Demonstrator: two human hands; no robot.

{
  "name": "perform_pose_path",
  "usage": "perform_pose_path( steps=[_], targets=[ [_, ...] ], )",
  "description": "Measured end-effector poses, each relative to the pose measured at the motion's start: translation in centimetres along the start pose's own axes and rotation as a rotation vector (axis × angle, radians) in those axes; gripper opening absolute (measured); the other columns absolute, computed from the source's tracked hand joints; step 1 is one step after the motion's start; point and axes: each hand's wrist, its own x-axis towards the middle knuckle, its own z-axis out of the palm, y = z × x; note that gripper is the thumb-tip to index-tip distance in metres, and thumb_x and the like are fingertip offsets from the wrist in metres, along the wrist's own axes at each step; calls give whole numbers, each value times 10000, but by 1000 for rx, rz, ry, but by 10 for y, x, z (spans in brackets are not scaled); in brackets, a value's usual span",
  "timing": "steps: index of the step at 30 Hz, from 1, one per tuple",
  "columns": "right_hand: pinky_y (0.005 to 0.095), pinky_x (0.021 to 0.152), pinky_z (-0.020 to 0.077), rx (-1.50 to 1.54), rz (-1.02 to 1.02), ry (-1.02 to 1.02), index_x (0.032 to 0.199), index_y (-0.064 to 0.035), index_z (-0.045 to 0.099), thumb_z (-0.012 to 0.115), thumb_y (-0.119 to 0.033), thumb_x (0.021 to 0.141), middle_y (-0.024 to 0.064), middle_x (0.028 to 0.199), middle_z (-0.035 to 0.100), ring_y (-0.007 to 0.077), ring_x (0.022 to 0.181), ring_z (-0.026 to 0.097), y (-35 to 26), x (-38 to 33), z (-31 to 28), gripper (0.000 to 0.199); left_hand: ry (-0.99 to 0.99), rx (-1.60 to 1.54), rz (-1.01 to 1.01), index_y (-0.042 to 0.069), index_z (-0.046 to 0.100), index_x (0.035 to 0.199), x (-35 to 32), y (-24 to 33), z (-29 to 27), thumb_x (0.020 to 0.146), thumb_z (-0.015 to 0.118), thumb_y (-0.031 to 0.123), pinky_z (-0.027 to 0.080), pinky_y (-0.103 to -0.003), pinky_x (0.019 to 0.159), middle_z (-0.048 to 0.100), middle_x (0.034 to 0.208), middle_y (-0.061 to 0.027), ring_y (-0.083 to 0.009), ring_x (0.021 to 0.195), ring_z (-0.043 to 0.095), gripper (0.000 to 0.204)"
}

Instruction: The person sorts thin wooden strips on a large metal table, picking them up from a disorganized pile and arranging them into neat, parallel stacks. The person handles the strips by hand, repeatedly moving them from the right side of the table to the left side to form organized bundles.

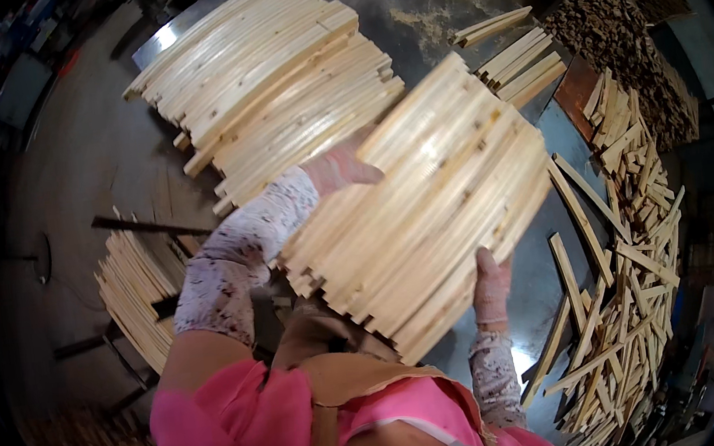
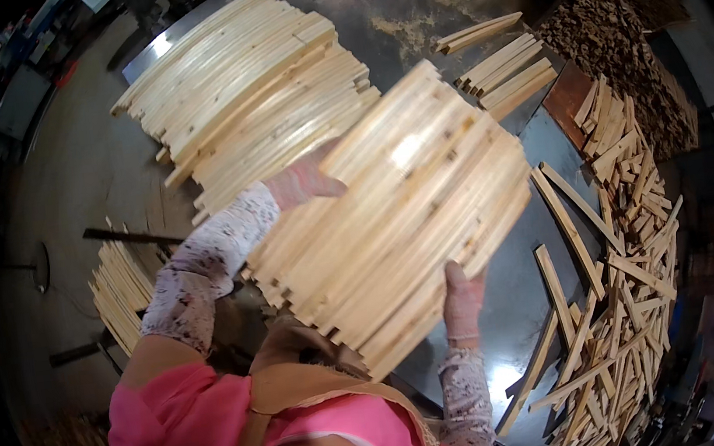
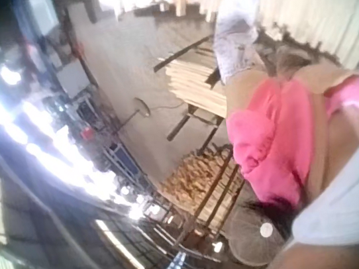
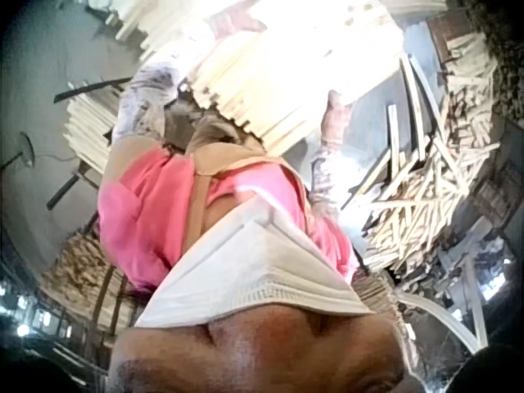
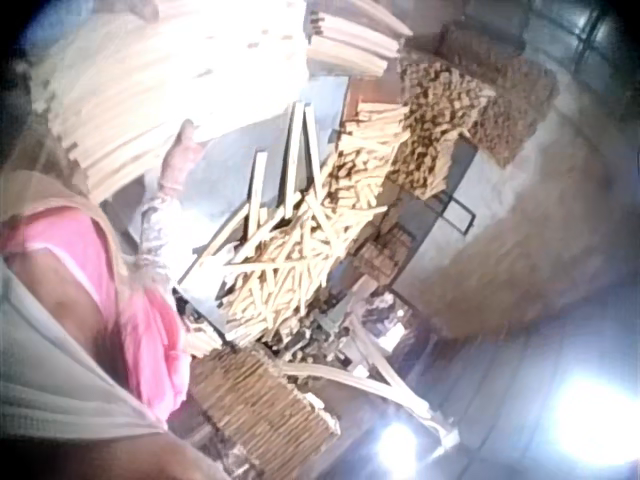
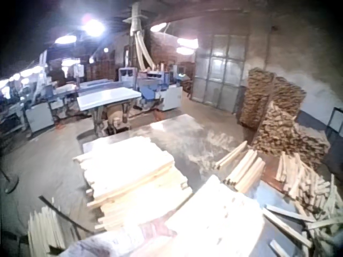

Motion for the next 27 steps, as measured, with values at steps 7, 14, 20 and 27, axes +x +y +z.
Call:
perform_pose_path(
  steps=[7, 14, 20, 27],
  targets=[
    [421, 970, 542, -630, 378, -349, 1620, 82, 259, 707, -577, 938, 307, 1148, 726, 397, 1085, 715, 7, 41, 173, 1049, -11, 1236, -573, 16, 430, 1579, 28, -2, -176, 906, 688, 627, 491, -422, 1104, 588, 1452, -203, -311, 1383, 553, 945],
    [390, 897, 561, -788, 63, -307, 1564, 14, 464, 772, -428, 922, 214, 1033, 732, 319, 951, 723, 28, 6, 171, 838, 199, 1247, -219, 151, 577, 1452, 15, -57, -187, 989, 614, 453, 537, -428, 978, 664, 1286, -107, -303, 1192, 655, 555],
    [457, 1216, 355, -397, -205, 178, 1627, 71, 293, 716, -279, 929, 331, 1599, 404, 435, 1459, 435, 121, 15, 171, 888, 433, 1503, -135, 200, 549, 1509, -26, -95, -199, 995, 592, 344, 482, -481, 1069, 630, 1391, -108, -328, 1296, 594, 535],
    [584, 1224, 343, -688, -866, 67, 1487, -104, 544, 672, -4, 958, 286, 1670, 348, 519, 1533, 312, 148, 36, 201, 553, 397, 1495, -277, 242, 444, 1612, -53, -113, -196, 1006, 591, 360, 297, -520, 1256, 419, 1649, -158, -363, 1521, 386, 634]
  ],
)
